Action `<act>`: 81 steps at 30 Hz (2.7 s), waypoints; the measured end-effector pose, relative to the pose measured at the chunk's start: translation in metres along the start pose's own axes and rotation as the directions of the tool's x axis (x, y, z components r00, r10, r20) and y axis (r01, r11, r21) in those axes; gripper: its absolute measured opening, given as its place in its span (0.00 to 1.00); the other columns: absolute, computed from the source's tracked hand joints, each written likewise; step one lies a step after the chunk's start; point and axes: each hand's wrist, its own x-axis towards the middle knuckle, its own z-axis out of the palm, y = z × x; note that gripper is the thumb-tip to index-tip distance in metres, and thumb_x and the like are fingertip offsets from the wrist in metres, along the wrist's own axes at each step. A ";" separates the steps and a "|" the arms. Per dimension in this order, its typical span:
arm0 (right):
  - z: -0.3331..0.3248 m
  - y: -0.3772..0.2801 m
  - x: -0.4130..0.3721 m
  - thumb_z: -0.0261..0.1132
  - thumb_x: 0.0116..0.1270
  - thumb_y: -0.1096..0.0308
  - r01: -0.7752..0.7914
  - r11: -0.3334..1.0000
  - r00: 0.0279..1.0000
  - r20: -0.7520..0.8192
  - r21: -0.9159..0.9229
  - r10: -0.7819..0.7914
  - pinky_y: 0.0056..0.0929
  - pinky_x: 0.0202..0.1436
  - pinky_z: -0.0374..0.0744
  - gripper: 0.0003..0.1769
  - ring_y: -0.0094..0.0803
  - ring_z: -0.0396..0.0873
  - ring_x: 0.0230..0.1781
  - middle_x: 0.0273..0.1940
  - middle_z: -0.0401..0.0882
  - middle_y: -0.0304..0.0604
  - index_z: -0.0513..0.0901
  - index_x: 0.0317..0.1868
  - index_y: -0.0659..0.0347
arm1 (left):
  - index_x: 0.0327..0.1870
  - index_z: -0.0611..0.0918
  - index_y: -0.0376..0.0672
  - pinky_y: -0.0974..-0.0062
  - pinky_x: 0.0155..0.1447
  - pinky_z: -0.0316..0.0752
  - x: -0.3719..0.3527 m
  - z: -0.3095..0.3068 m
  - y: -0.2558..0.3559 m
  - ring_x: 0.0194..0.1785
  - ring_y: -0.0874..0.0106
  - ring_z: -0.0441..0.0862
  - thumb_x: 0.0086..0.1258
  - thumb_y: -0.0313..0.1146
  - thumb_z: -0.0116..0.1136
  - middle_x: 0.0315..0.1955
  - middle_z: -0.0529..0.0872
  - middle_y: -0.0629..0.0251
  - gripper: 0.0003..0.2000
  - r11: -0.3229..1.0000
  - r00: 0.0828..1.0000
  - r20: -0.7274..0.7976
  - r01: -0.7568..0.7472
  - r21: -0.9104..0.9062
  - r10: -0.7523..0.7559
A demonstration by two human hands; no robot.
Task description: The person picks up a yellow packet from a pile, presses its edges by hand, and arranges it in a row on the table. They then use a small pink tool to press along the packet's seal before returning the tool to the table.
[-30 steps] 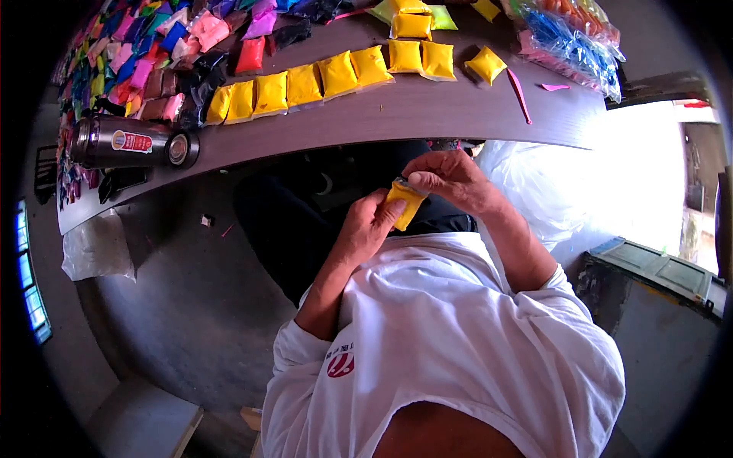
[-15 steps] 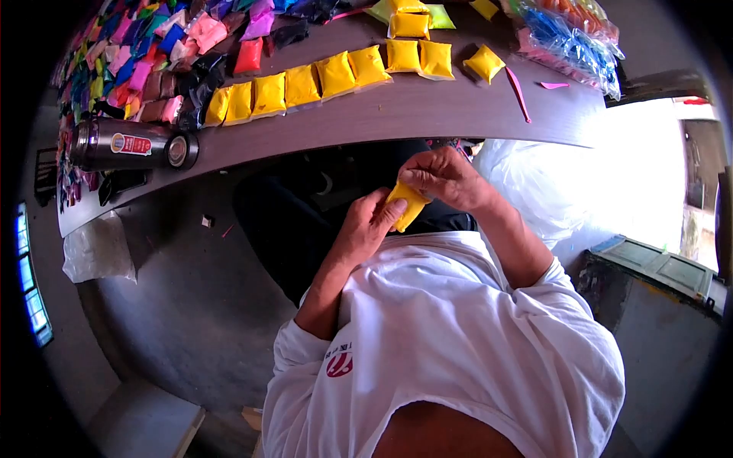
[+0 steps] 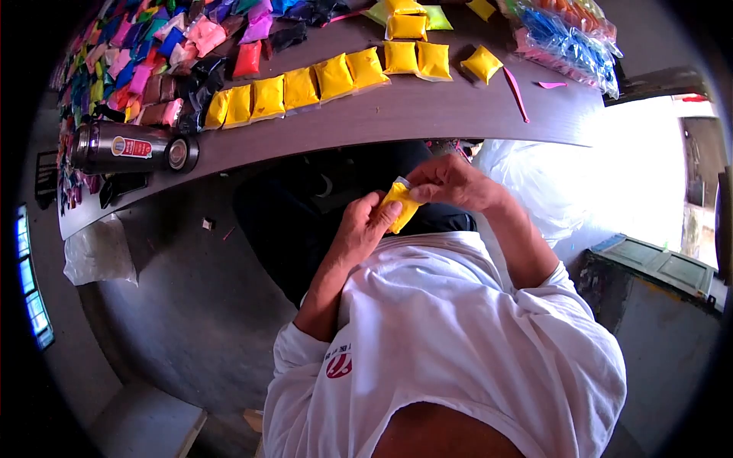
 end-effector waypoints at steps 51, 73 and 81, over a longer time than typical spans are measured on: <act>-0.088 -0.097 0.081 0.71 0.58 0.71 0.156 0.951 0.960 -0.186 -0.268 -0.210 0.22 0.48 0.78 0.22 0.26 0.80 0.42 0.42 0.82 0.45 0.76 0.52 0.67 | 0.31 0.81 0.40 0.78 0.36 0.69 0.003 -0.012 -0.052 0.27 0.77 0.74 0.69 0.48 0.52 0.22 0.79 0.68 0.18 0.947 0.977 -0.128 0.129 -0.295 -0.173; 0.029 -0.007 0.032 0.60 0.69 0.67 0.039 0.949 0.995 0.073 0.313 -0.065 0.19 0.31 0.77 0.11 0.27 0.83 0.27 0.32 0.83 0.42 0.78 0.41 0.69 | 0.41 0.78 0.42 0.85 0.40 0.74 -0.001 -0.001 -0.016 0.30 0.82 0.78 0.68 0.53 0.54 0.27 0.80 0.70 0.20 0.918 0.998 -0.063 -0.038 -0.394 0.014; 0.042 0.005 0.029 0.58 0.71 0.63 0.160 0.887 0.987 -0.087 0.434 -0.136 0.24 0.26 0.80 0.15 0.31 0.81 0.22 0.29 0.81 0.46 0.76 0.38 0.70 | 0.40 0.78 0.42 0.86 0.38 0.74 0.000 0.004 -0.016 0.29 0.83 0.77 0.69 0.51 0.54 0.28 0.81 0.70 0.18 0.921 0.997 -0.074 -0.054 -0.385 0.027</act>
